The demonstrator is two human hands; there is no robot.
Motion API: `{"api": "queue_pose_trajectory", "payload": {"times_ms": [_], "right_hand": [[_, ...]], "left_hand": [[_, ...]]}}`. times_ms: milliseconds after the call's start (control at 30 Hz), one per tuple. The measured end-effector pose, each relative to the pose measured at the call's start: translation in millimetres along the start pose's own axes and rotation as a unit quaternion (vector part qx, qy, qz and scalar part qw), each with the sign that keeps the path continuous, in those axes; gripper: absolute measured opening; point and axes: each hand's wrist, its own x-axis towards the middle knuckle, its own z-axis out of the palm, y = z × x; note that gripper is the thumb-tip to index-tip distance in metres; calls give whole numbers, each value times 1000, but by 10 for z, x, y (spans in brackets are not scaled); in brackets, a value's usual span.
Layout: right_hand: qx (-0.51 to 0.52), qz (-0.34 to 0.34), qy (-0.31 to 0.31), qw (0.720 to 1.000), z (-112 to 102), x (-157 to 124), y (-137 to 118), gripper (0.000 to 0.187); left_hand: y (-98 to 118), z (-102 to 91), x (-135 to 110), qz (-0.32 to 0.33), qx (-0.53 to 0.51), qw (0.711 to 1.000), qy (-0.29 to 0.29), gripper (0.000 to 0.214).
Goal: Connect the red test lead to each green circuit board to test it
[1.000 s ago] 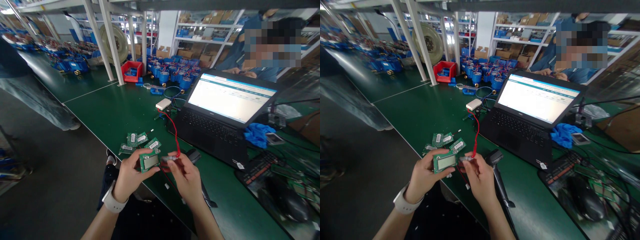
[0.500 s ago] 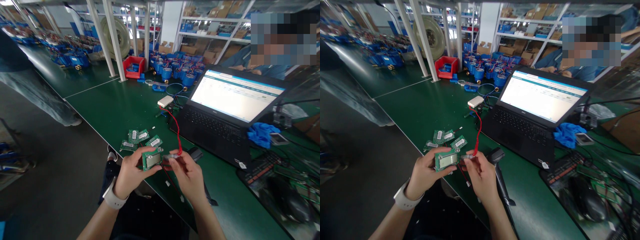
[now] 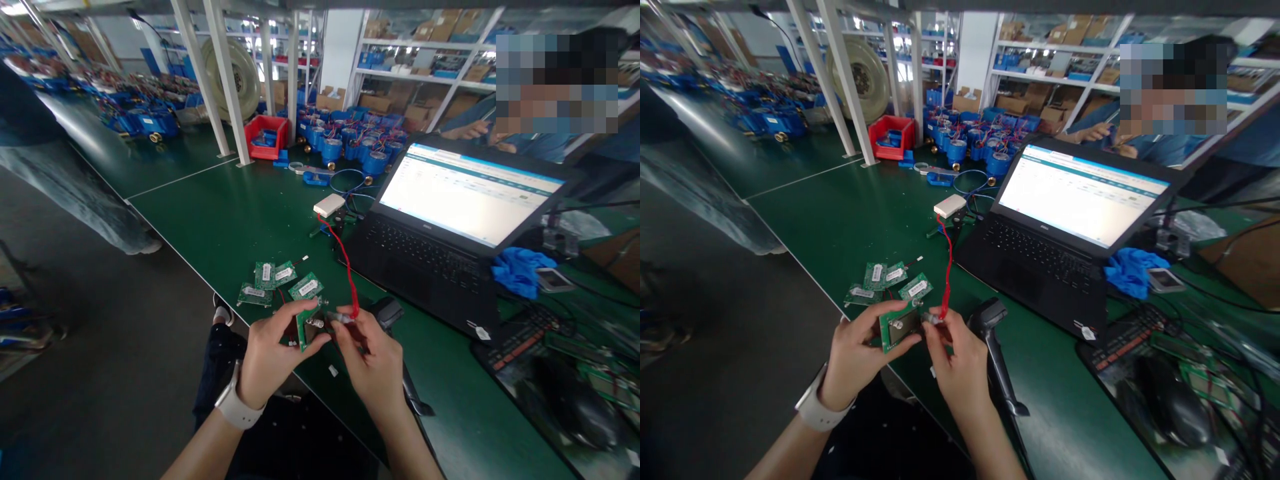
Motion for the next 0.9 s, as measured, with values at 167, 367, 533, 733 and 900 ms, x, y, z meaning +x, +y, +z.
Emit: {"api": "queue_pose_trajectory", "payload": {"times_ms": [167, 367, 533, 733, 900], "right_hand": [[-3, -15, 5, 1000, -2, 5, -6, 14], [-2, -19, 9, 1000, 0, 5, 4, 15], [12, -4, 5, 1000, 1, -1, 13, 15], [114, 77, -1, 990, -30, 24, 28, 15], [146, 96, -7, 985, -43, 27, 31, 14]], "left_hand": [[8, -3, 8, 17, 0, 1000, 3, 42], [2, 1, 6, 26, 9, 1000, 9, 41], [-7, 2, 2, 18, 5, 1000, 7, 40], [-37, -11, 11, -7, -69, 998, 7, 42], [-71, -1, 12, -35, -106, 994, 3, 40]]}}
